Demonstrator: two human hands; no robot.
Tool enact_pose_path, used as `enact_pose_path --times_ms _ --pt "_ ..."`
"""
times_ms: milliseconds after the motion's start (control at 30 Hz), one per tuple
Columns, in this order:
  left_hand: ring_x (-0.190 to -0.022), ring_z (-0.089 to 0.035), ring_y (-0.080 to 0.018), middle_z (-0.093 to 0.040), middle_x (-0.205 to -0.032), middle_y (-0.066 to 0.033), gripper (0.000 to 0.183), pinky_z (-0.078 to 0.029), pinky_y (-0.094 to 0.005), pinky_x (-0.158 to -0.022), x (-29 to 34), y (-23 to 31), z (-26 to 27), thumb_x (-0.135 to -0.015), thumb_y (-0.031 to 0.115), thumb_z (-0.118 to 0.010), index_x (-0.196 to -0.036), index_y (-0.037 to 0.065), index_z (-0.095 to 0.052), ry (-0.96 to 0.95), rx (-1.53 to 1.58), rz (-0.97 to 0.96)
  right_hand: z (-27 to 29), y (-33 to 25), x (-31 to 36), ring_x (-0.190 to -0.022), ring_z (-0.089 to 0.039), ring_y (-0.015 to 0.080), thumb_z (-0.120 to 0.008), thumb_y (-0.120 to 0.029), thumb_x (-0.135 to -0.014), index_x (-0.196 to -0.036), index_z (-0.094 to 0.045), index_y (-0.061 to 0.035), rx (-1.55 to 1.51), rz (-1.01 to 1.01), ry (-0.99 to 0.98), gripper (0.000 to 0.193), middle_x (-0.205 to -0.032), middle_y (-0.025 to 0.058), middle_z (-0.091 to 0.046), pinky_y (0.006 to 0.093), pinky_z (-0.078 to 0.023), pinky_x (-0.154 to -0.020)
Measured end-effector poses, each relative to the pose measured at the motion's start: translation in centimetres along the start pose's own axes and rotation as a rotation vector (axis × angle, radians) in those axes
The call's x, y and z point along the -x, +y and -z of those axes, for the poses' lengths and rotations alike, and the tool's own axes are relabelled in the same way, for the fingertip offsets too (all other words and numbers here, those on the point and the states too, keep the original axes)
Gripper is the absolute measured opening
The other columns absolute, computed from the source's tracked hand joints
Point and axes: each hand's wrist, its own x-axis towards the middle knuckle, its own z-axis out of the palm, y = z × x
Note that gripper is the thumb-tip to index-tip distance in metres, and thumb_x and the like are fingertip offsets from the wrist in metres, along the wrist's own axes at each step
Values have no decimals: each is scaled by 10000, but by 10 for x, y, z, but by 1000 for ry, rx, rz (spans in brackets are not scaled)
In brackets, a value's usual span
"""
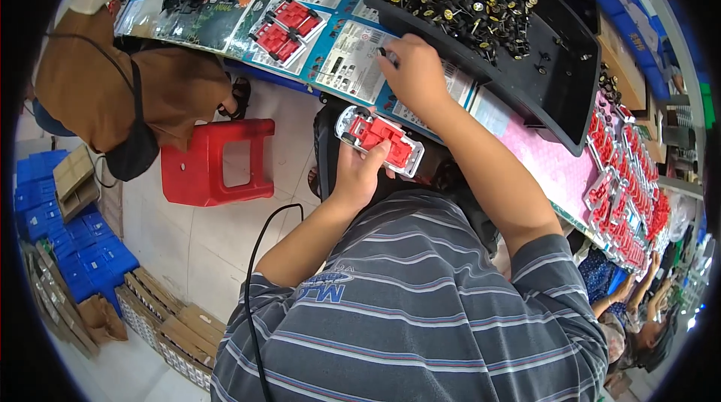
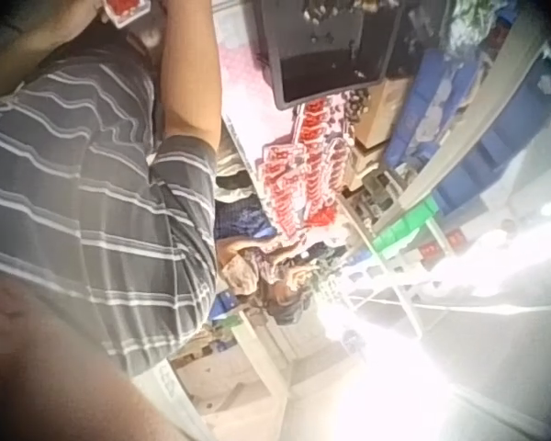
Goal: The person assembles toy cars by picking up wheel axles from a tray, attaching them onto toy car bodies by hand, and setting the assembled cars onto the table.
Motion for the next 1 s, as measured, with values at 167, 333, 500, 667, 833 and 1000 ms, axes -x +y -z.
enact_pose_path --times_ms 167,333,500,667,833,1000 --pt "-821 -665 -142 -630 -1121 -111 591 -531 -257 -556 -10 10 0 -972 117 -596 -1480 20 -310 47 81 -5 76 -27 78 -1000 -655 251 -769 -53 -820 -1009 -729 0 -348 0 -92 200 -1234 161 -599 357 -547 -801" --pt "-1012 -664 -212 -612 -1253 -167 625 -561 -299 -641 -26 -1 -15 -945 124 -592 -1487 35 -295 -78 1 -14 109 -37 130 -920 -684 223 -788 11 -782 -1037 -687 6 -444 -209 -220 274 -1259 171 -583 311 -554 -741" --pt "-1122 -622 -235 -597 -1252 -174 621 -520 -368 -958 -28 -11 -39 -937 92 -591 -1477 4 -295 -158 -14 -18 114 -39 137 -965 -645 250 -843 -11 -703 -1100 -606 -36 -288 -171 -38 463 -1187 145 -600 315 -545 -723" --pt "-1118 -601 -178 -548 -1282 -157 645 -511 -335 -967 -25 -11 -46 -963 63 -607 -1501 -17 -261 -231 -30 -29 119 -38 143 -995 -637 266 -853 -15 -674 -1134 -604 -32 -214 -175 -59 523 -1182 143 -586 324 -546 -736" --pt "-1155 -606 -224 -584 -1274 -163 614 -492 -375 -1007 -16 -10 -48 -951 84 -591 -1485 -7 -300 -177 -53 -3 123 -38 145 -1040 -629 298 -874 -57 -670 -1224 -594 -18 -233 -179 -63 622 -1219 157 -570 341 -549 -785" --pt "-1170 -605 -236 -593 -1277 -181 617 -487 -386 -1018 -14 -9 -50 -956 93 -583 -1489 -6 -288 -164 -73 -37 123 -34 152 -1115 -601 318 -887 -89 -674 -1247 -579 -11 -120 -58 -80 656 -1248 174 -554 359 -553 -827"
